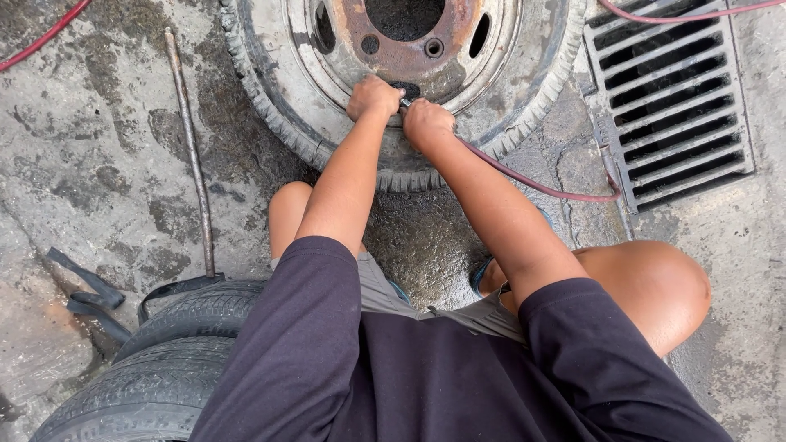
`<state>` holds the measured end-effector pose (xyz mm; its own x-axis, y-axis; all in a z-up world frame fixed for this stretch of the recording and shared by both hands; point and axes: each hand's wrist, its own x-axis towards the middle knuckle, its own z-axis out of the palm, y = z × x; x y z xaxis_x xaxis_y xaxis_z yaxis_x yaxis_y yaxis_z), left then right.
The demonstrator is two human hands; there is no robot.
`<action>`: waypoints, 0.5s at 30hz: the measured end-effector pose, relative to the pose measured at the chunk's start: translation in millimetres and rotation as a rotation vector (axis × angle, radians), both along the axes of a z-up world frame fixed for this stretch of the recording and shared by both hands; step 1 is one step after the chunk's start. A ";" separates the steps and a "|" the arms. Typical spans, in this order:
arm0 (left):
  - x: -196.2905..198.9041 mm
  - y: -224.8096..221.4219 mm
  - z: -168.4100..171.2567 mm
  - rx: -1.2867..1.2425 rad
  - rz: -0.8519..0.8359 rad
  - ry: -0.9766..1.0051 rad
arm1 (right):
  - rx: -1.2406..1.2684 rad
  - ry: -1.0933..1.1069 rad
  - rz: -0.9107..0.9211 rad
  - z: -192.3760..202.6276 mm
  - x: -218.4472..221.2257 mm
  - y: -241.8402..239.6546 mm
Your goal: Adjusting the valve and inflating a large tire using an air hose and a small hand tool.
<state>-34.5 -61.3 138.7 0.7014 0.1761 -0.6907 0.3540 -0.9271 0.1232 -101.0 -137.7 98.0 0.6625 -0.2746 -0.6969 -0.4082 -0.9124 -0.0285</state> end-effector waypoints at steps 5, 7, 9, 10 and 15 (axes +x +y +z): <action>0.2 -0.2 -2.4 -0.002 0.002 0.002 | 0.017 0.001 -0.041 -1.8 0.9 -1.1; 0.2 -0.3 -1.5 -0.002 0.006 0.003 | 0.022 0.007 -0.025 -0.9 0.6 -1.7; 0.8 0.6 -1.7 -0.017 0.003 -0.001 | 0.031 -0.015 -0.039 -2.6 0.4 -2.0; 0.8 0.5 -0.9 -0.017 0.004 -0.001 | 0.030 -0.016 -0.038 -4.3 0.6 -1.9; 1.4 -0.3 -1.8 -0.010 0.009 0.000 | 0.011 -0.003 -0.031 -6.2 1.6 -1.6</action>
<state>-33.1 -61.6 136.9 0.6996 0.1758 -0.6925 0.3626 -0.9225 0.1321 -99.4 -139.4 91.7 0.6556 -0.2872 -0.6983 -0.4360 -0.8991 -0.0396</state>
